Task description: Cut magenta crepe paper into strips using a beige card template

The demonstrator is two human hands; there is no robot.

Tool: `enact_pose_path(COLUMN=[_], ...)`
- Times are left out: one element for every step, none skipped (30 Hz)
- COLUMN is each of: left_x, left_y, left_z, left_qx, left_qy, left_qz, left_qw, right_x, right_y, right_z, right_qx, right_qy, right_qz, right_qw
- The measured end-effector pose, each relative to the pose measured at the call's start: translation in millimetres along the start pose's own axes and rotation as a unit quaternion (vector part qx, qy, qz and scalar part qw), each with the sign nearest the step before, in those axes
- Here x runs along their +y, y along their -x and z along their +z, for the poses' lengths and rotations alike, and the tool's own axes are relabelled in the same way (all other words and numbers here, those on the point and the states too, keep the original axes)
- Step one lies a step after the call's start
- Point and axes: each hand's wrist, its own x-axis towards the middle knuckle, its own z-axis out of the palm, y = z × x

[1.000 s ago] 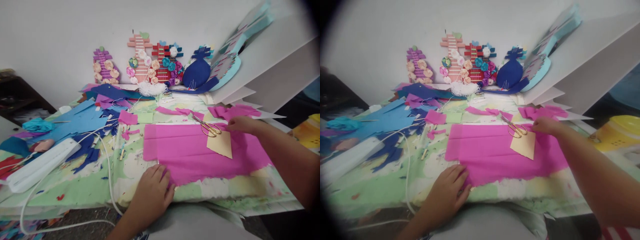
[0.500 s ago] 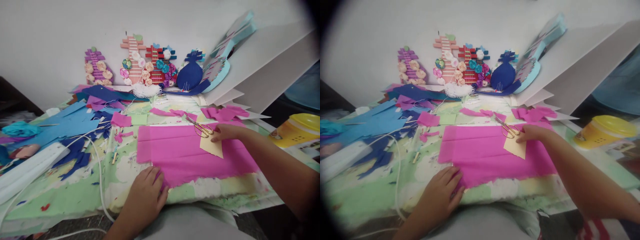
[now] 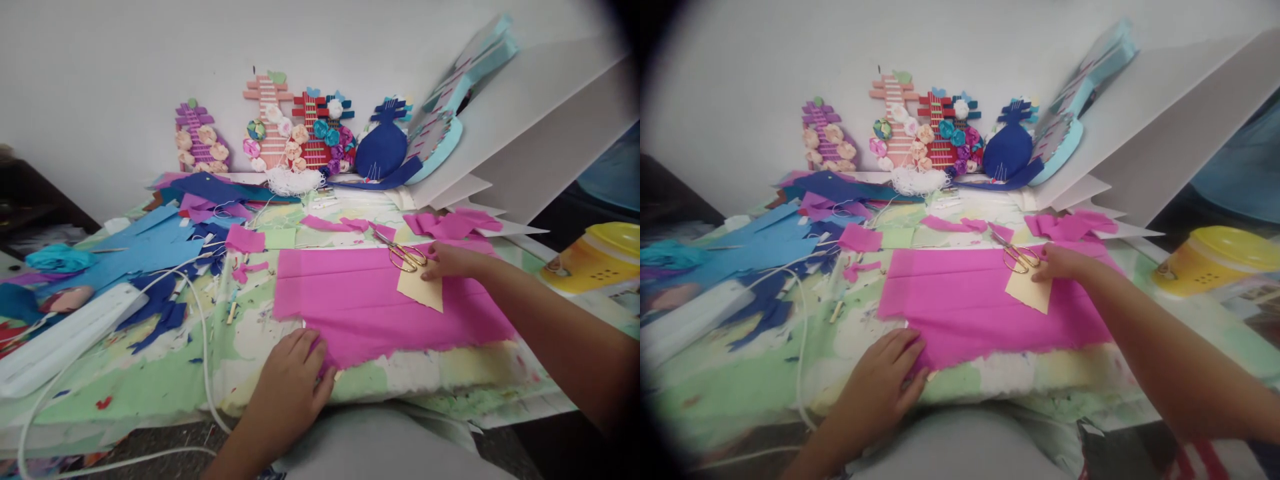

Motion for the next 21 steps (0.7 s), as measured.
enact_pose_path(left_x=[0.1,0.2,0.4,0.5,0.6,0.6,0.6,0.5,0.4,0.2,0.1,0.0,0.1,0.3,0.6,1.0,1.4,1.8,2.2,2.5,2.7], left_y=[-0.3,-0.5,-0.6,-0.5,-0.3,-0.1,0.3,0.7,1.2,1.6,1.9,2.2,2.2,2.1,1.9,1.6,1.3,0.9,0.6,0.4,0.2], left_z=[-0.4,-0.8,-1.2,-1.5,-1.6,-1.7,-1.5,-1.3,-1.0,-0.8,-0.6,-0.6,-0.7,-1.0,-1.5,-2.0,-2.5,-3.1,-3.6,-4.1,-4.6], left_qx=[-0.003,-0.005,-0.007,-0.009,-0.01,-0.012,-0.014,-0.014,-0.014,-0.013,-0.012,-0.011,-0.01,-0.011,-0.013,-0.016,-0.019,-0.022,-0.024,-0.025,-0.026], left_qy=[0.0,0.0,-0.001,-0.002,-0.003,-0.005,-0.006,-0.007,-0.008,-0.01,-0.012,-0.015,-0.017,-0.019,-0.019,-0.018,-0.017,-0.016,-0.015,-0.013,-0.011], left_qz=[0.0,0.0,-0.001,-0.003,-0.005,-0.007,-0.009,-0.01,-0.01,-0.01,-0.009,-0.007,-0.006,-0.007,-0.008,-0.011,-0.013,-0.015,-0.017,-0.019,-0.02], left_qw=[1.0,1.0,1.0,1.0,1.0,1.0,1.0,1.0,1.0,1.0,1.0,1.0,1.0,1.0,1.0,1.0,1.0,1.0,0.999,0.999,0.999], right_x=[0.6,1.2,1.8,2.4,3.0,3.7,4.3,4.9,5.6,6.2,6.9,7.8,8.8,9.9,11.0,12.0,12.4,12.2,11.1,9.2,6.6], right_y=[-1.1,-2.3,-3.6,-4.7,-5.5,-5.7,-5.4,-4.5,-3.2,-1.8,-0.5,0.4,0.8,0.7,0.2,-0.5,-1.0,-0.9,-0.2,1.3,3.6], right_z=[0.1,-0.2,-1.1,-2.5,-4.4,-6.5,-8.8,-10.8,-12.6,-13.9,-14.7,-14.9,-14.4,-13.4,-11.8,-9.5,-6.8,-3.6,0.0,3.8,7.6], right_qx=[0.002,0.004,0.005,0.004,0.002,-0.002,-0.009,-0.017,-0.026,-0.035,-0.043,-0.05,-0.056,-0.061,-0.066,-0.069,-0.071,-0.072,-0.072,-0.07,-0.065], right_qy=[-0.001,-0.001,0.001,0.005,0.011,0.018,0.025,0.03,0.033,0.034,0.035,0.035,0.034,0.032,0.03,0.029,0.028,0.029,0.031,0.036,0.042], right_qz=[0.0,-0.001,-0.002,-0.003,-0.002,-0.002,-0.002,-0.004,-0.005,-0.008,-0.01,-0.012,-0.015,-0.02,-0.026,-0.029,-0.03,-0.029,-0.028,-0.027,-0.025], right_qw=[1.0,1.0,1.0,1.0,1.0,1.0,1.0,0.999,0.999,0.999,0.998,0.998,0.998,0.997,0.997,0.997,0.997,0.997,0.997,0.997,0.997])
